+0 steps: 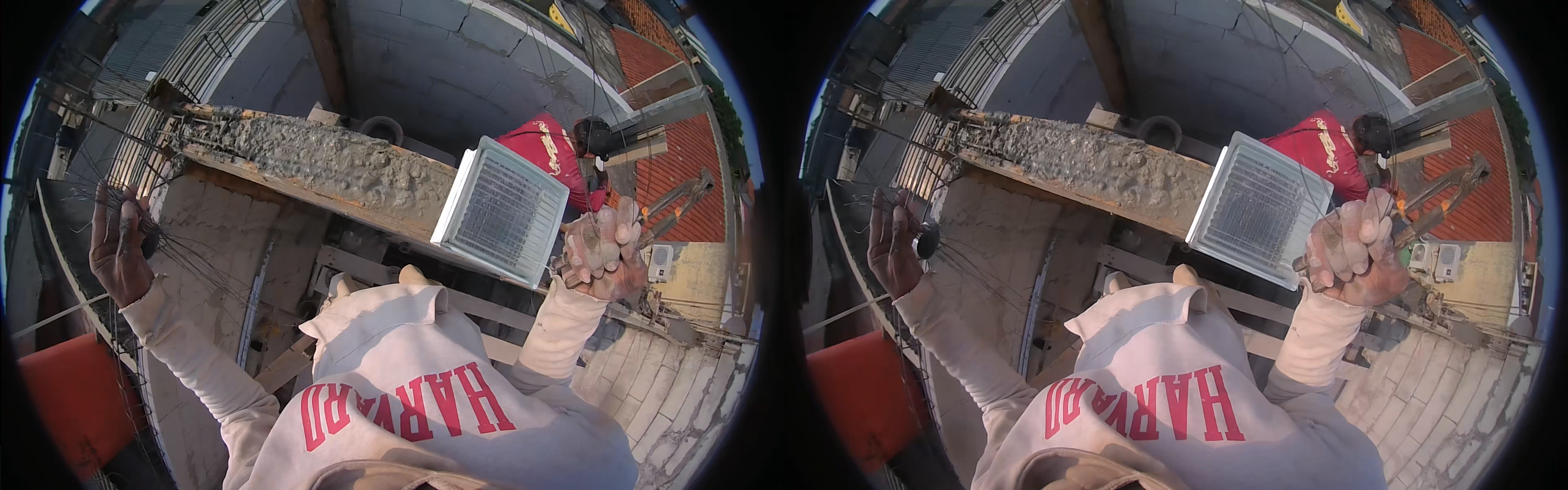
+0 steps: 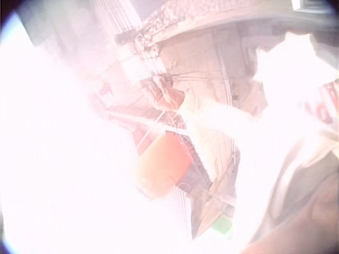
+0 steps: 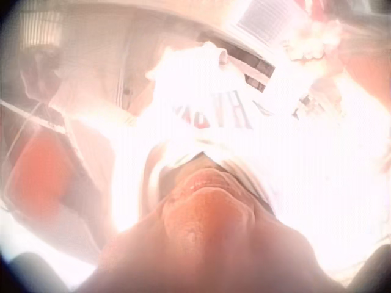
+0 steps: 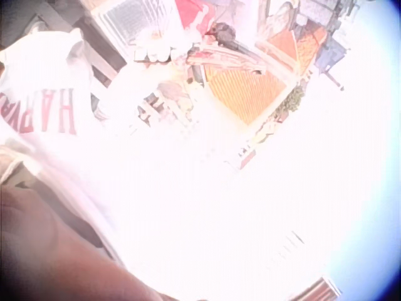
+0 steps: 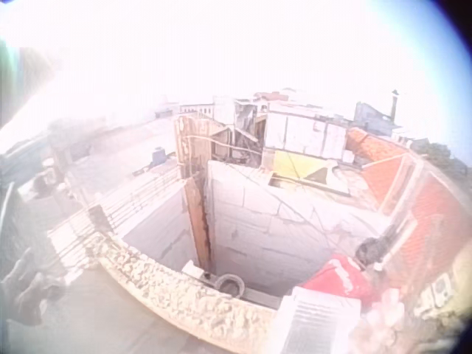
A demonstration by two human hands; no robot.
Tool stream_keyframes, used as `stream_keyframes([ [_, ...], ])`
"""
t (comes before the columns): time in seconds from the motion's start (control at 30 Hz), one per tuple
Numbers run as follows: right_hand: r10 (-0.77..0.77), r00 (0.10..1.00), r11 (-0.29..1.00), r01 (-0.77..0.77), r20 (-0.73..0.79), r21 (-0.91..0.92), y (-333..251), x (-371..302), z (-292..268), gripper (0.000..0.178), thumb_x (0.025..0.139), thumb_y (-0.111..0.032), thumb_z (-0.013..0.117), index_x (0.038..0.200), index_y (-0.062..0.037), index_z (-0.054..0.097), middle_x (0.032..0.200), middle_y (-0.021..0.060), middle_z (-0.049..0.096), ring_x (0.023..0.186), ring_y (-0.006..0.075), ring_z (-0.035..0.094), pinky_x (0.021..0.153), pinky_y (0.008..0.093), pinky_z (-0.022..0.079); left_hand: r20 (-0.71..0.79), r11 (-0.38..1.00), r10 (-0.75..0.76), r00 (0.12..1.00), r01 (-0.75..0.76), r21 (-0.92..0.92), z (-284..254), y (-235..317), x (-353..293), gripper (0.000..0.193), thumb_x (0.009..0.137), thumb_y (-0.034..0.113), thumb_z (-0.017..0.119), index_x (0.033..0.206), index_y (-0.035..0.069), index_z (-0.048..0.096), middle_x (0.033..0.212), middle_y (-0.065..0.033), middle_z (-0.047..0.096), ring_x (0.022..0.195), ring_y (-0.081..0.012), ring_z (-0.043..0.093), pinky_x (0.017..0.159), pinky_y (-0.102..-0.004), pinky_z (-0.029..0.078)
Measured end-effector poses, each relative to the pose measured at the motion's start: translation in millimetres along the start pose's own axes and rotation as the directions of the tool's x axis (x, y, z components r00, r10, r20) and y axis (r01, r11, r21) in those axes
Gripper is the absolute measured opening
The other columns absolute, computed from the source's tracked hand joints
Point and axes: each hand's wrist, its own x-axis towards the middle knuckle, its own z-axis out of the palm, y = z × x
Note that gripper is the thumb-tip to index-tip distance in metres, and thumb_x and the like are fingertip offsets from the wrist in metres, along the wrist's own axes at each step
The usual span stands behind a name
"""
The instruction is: The person handles a white rectangular light fixture and uses pliers to cut and twist wire ties on a rebar grid above a concrete beam. The person positions the fixture and secures it to the rebar structure.
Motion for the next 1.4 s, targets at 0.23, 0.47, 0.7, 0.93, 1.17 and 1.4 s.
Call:
stream_keyframes([
  [0.23,-0.360,0.910,0.918,0.305,-0.206,-0.254,-85,-116,-4,0.017,0.106,-0.018,0.051,0.105,-0.0014,0.049,0.076,0.0041,0.049,0.057,0.0145,0.048,0.054,0.0342,0.052,0.357,0.958,0.203,0.912,-0.110,-0.265,214,59,58,0.046,0.102,0.009,0.063,0.142,-0.008,0.052,0.129,-0.0233,0.066,0.120,-0.0250,0.068,0.101,-0.0315,0.057],
  [0.47,-0.730,0.652,0.619,0.505,-0.204,-0.602,-107,-247,56,0.014,0.104,-0.014,0.051,0.108,-0.0020,0.044,0.080,0.0035,0.048,0.062,0.0150,0.050,0.061,0.0332,0.053,0.683,0.754,0.247,0.687,0.307,-0.581,444,143,22,0.023,0.093,0.004,0.070,0.111,-0.011,0.067,0.116,-0.0218,0.071,0.102,-0.0207,0.071,0.092,-0.0317,0.057],
  [0.7,-0.929,0.284,0.332,0.351,-0.238,-0.875,-73,-344,147,0.009,0.107,-0.011,0.046,0.106,-0.0024,0.048,0.078,0.0015,0.044,0.055,0.0092,0.040,0.056,0.0241,0.042,0.803,0.541,0.345,0.486,0.597,-0.593,577,165,-161,0.034,0.084,0.012,0.079,0.108,-0.009,0.066,0.109,-0.0203,0.072,0.099,-0.0244,0.072,0.093,-0.0357,0.057],
  [0.93,-0.964,0.122,0.263,0.342,-0.235,-0.902,-22,-388,183,0.013,0.104,-0.009,0.051,0.110,0.0020,0.051,0.079,0.0045,0.048,0.056,0.0091,0.043,0.058,0.0263,0.043,0.926,0.635,0.049,0.373,0.704,-0.317,642,133,-262,0.037,0.081,0.015,0.080,0.108,-0.006,0.068,0.112,-0.0202,0.072,0.103,-0.0277,0.072,0.094,-0.0371,0.057],
  [1.17,-0.961,0.075,0.276,0.342,-0.267,-0.898,-8,-393,182,0.014,0.105,-0.011,0.052,0.110,0.0019,0.051,0.079,0.0046,0.048,0.056,0.0111,0.043,0.061,0.0279,0.045,0.861,0.793,-0.335,0.382,0.608,0.039,673,85,-295,0.040,0.077,0.018,0.080,0.109,-0.003,0.069,0.115,-0.0202,0.073,0.107,-0.0310,0.071,0.095,-0.0385,0.057],
  [1.4,-0.959,0.106,0.283,0.355,-0.263,-0.891,-13,-397,171,0.015,0.104,-0.013,0.052,0.109,0.0007,0.049,0.080,0.0040,0.047,0.056,0.0108,0.044,0.059,0.0281,0.045,0.701,0.841,-0.535,0.472,0.224,0.492,668,30,-317,0.044,0.073,0.021,0.081,0.110,0.000,0.070,0.118,-0.0202,0.073,0.111,-0.0343,0.071,0.096,-0.0400,0.057],
])
